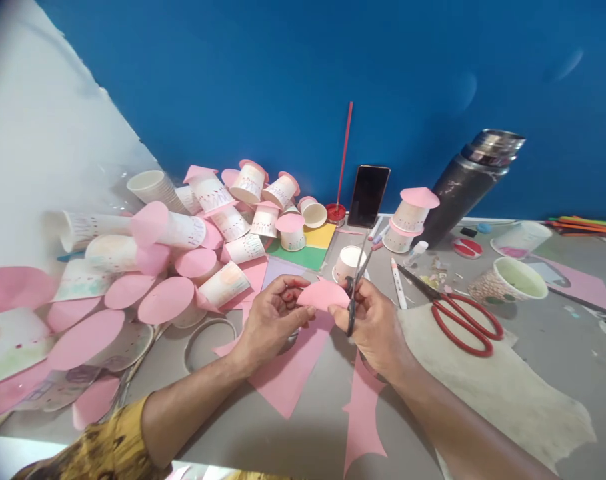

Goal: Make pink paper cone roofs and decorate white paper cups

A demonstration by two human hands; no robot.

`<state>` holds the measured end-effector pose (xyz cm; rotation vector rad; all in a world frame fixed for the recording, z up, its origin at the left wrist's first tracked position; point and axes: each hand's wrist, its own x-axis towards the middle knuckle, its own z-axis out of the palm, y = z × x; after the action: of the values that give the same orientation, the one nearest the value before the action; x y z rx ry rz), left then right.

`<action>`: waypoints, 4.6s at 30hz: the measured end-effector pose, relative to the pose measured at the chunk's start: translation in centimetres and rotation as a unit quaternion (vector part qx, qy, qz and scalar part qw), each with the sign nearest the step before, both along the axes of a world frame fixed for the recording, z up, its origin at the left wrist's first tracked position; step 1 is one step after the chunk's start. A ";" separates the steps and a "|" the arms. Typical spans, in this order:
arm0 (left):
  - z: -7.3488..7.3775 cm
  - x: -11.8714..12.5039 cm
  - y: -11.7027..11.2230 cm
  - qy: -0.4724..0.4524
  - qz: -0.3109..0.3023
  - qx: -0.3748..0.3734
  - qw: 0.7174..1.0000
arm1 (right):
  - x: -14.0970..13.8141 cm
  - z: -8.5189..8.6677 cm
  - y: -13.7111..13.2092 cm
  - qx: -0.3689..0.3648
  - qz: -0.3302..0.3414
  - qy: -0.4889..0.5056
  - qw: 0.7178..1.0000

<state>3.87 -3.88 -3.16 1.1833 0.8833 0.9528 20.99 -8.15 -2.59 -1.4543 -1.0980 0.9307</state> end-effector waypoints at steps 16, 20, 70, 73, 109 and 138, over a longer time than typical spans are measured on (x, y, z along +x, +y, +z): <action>-0.1 -0.2 0.3 0.010 -0.037 -0.025 0.999 | -0.4 -0.5 -0.2 0.005 -0.018 -0.015 1.000; -0.2 -0.1 0.2 0.017 -0.032 -0.014 0.999 | -0.4 -0.9 -0.5 0.012 0.015 -0.014 1.000; 0.1 -0.1 0.3 -0.023 0.015 -0.031 0.999 | -0.7 0.3 -0.1 0.012 0.028 0.101 0.994; 0.0 -0.1 0.3 -0.010 0.012 -0.030 0.999 | -0.8 0.3 0.0 0.016 0.015 0.099 0.995; 0.4 -0.3 -0.1 0.032 0.000 0.023 0.999 | -0.5 0.5 -0.5 0.047 -0.023 0.048 0.997; -0.8 -0.2 1.1 -0.047 -0.025 -0.137 0.989 | 0.7 -2.3 0.3 0.066 -0.089 0.055 0.992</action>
<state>3.71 -2.77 -3.96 0.9150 0.8733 0.8107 21.67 -7.90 -4.87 -1.3515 -0.9156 0.7872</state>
